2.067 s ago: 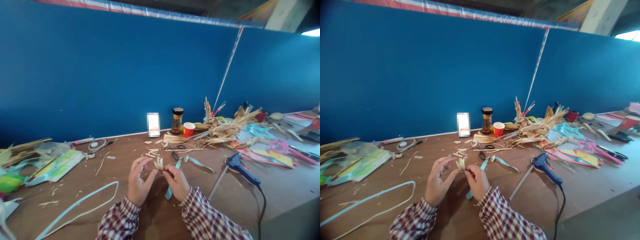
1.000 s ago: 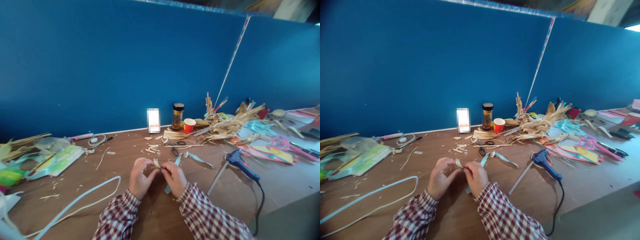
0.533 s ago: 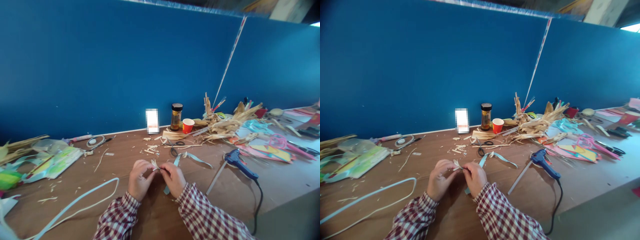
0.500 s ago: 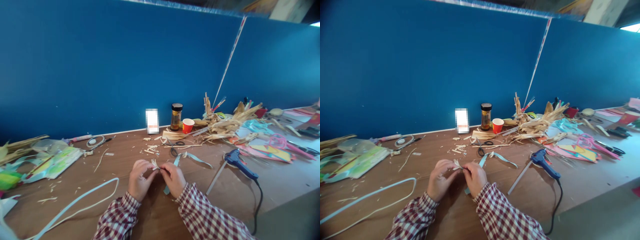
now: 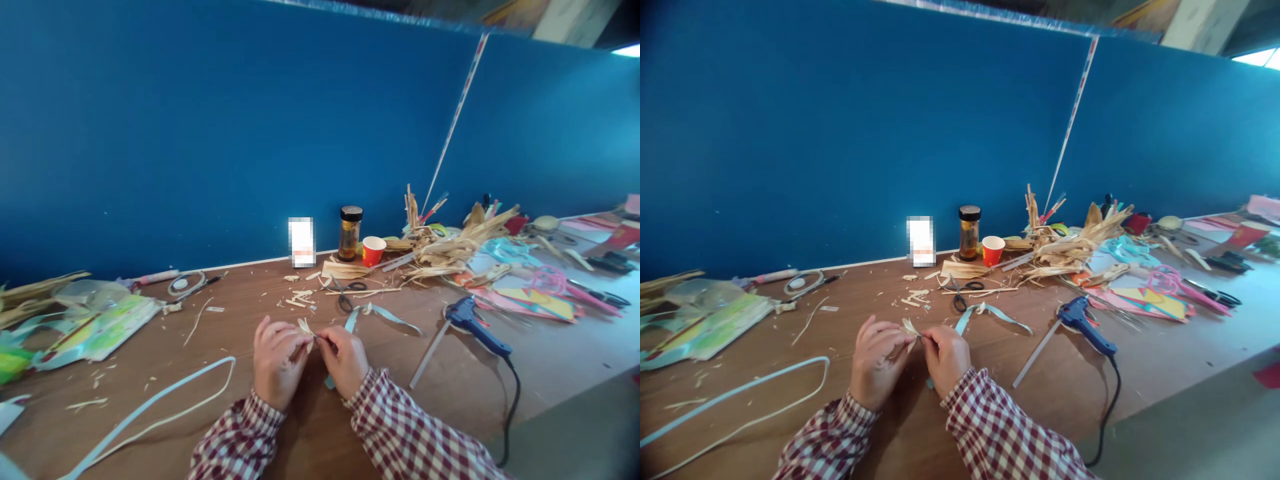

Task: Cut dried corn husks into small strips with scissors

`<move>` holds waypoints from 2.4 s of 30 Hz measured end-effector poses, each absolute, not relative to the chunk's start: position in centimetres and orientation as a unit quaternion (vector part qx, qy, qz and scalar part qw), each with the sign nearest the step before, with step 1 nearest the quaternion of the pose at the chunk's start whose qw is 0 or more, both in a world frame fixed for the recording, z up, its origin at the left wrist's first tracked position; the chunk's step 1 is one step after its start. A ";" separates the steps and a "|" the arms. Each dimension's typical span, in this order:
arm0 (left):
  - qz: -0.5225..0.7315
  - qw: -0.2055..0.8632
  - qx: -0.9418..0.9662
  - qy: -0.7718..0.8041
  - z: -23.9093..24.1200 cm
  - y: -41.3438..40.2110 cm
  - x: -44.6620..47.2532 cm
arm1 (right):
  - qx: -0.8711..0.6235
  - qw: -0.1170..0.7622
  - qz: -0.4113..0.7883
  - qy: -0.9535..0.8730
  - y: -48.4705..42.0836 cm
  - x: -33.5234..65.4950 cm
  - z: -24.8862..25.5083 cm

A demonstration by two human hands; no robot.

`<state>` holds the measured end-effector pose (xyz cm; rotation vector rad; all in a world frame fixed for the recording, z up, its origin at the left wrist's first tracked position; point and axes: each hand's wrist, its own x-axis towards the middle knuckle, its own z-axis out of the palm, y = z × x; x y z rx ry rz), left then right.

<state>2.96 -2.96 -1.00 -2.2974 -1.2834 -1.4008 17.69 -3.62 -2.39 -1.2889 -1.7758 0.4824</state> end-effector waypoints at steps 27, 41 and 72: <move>-0.443 0.121 -0.779 -0.428 -1.4 -2.9 3.0 | -0.508 0.451 0.176 -0.713 -3.7 17.8 -2.2; -0.464 0.129 -0.773 -0.414 -1.2 -3.2 3.8 | -0.511 0.460 0.174 -0.705 -4.3 17.3 -2.0; -0.486 0.008 -0.764 -0.425 -1.1 -2.6 2.8 | -0.459 0.481 0.360 -0.655 -3.6 17.7 -1.8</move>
